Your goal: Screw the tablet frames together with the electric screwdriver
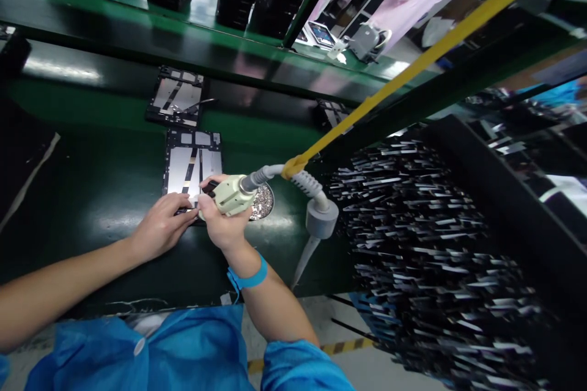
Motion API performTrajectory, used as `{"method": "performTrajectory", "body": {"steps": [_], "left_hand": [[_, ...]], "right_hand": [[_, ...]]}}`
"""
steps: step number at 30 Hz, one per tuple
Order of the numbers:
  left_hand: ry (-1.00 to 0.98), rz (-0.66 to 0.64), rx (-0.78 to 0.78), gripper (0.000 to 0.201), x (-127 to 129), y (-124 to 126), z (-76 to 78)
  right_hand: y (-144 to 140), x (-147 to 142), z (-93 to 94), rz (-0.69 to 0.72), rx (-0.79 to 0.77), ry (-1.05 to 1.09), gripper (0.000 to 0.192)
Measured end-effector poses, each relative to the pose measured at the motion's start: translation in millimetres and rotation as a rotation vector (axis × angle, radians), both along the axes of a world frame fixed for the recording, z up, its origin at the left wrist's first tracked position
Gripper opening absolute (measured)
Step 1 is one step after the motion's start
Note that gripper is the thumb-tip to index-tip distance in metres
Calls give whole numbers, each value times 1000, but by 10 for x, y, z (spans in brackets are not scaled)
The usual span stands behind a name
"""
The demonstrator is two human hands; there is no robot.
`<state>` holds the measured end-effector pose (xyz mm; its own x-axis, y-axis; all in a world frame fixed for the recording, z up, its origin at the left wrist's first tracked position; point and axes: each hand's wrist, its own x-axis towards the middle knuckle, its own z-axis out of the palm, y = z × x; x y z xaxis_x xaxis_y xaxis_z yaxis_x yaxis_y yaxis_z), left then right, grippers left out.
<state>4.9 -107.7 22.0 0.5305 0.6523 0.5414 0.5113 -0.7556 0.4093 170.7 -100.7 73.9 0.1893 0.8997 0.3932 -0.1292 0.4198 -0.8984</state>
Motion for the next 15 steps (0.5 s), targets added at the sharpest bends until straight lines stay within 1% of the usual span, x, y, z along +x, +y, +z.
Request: {"method": "performTrajectory", "body": {"steps": [6, 10, 15], "left_hand": [[18, 42, -6, 18, 24, -40, -31], [17, 8, -25, 20, 2, -29, -35], [12, -18, -30, 22, -31, -29, -15]], "right_hand": [[-4, 10, -11, -15, -14, -51, 23], [-33, -5, -16, -4, -28, -86, 22], [-61, -46, 35, -5, -5, -117, 24]]}}
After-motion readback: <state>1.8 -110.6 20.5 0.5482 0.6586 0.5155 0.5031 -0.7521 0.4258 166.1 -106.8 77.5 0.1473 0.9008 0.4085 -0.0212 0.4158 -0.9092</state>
